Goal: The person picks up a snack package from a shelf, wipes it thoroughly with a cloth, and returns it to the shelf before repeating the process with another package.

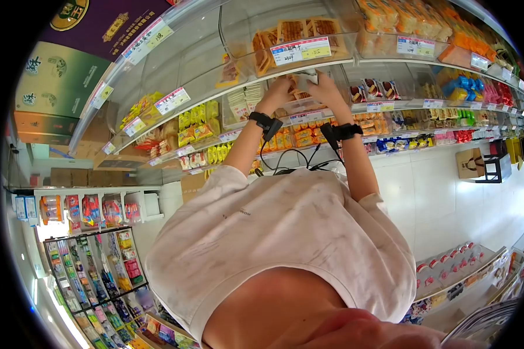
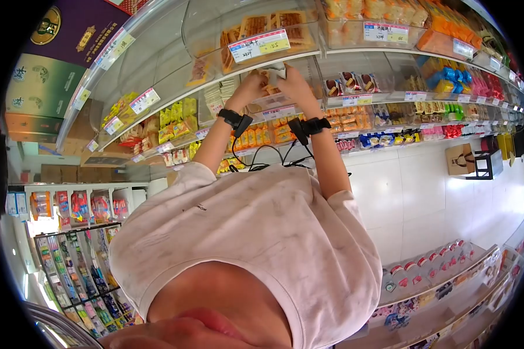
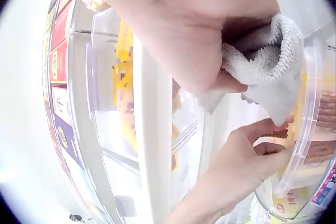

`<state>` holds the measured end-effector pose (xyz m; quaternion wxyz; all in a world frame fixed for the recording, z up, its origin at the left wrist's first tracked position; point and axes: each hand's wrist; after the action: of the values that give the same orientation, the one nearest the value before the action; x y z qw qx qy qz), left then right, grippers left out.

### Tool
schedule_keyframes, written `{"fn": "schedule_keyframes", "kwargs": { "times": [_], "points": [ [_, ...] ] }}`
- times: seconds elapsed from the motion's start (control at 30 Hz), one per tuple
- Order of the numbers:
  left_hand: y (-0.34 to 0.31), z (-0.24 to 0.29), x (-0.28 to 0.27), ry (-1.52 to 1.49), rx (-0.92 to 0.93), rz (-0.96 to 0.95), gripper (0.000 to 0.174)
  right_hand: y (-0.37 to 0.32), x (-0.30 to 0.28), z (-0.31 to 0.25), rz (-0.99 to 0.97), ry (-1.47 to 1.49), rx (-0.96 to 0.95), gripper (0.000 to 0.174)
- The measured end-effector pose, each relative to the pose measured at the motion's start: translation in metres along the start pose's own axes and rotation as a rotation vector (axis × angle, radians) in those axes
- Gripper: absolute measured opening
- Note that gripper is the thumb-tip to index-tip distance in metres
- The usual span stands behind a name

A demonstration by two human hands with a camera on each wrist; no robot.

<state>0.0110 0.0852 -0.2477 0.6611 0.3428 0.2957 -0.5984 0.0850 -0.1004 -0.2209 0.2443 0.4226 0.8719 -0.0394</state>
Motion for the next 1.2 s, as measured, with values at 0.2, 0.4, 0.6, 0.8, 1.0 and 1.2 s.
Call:
{"fn": "schedule_keyframes", "kwargs": {
  "times": [0.2, 0.4, 0.6, 0.8, 1.0, 1.2],
  "points": [
    [-0.023, 0.02, -0.013, -0.053, -0.116, 0.1, 0.027, -0.022, -0.007, 0.016, 0.122, 0.05, 0.038, 0.038],
    [-0.049, 0.034, -0.028, -0.305, -0.141, 0.507, 0.022, -0.044, -0.002, 0.02, 0.322, 0.209, -0.019, 0.039],
    [-0.108, 0.074, -0.046, -0.684, -0.173, 0.547, 0.023, -0.07, 0.017, -0.003, 0.168, 0.38, 0.158, 0.061],
    [-0.154, 0.078, -0.048, -0.954, -0.209, 0.616, 0.02, -0.088, 0.052, -0.069, 0.18, 0.651, 0.57, 0.068],
    [-0.209, 0.084, -0.07, -1.232, -0.242, 0.571, 0.021, -0.104, 0.067, -0.116, 0.114, 0.582, 0.155, 0.033],
    [-0.247, 0.075, -0.075, -1.233, -0.214, 0.824, 0.025, -0.135, 0.095, -0.146, 0.019, 0.476, 0.146, 0.033]
  ]
}}
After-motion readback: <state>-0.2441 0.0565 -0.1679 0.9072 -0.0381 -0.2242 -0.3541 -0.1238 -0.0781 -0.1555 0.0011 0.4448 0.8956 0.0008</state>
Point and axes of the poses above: each hand's wrist, its own y-axis towards the middle knuckle, its own x-axis out of the palm, z = x × y, and after that the axes turned 10 degrees about -y, right-handed
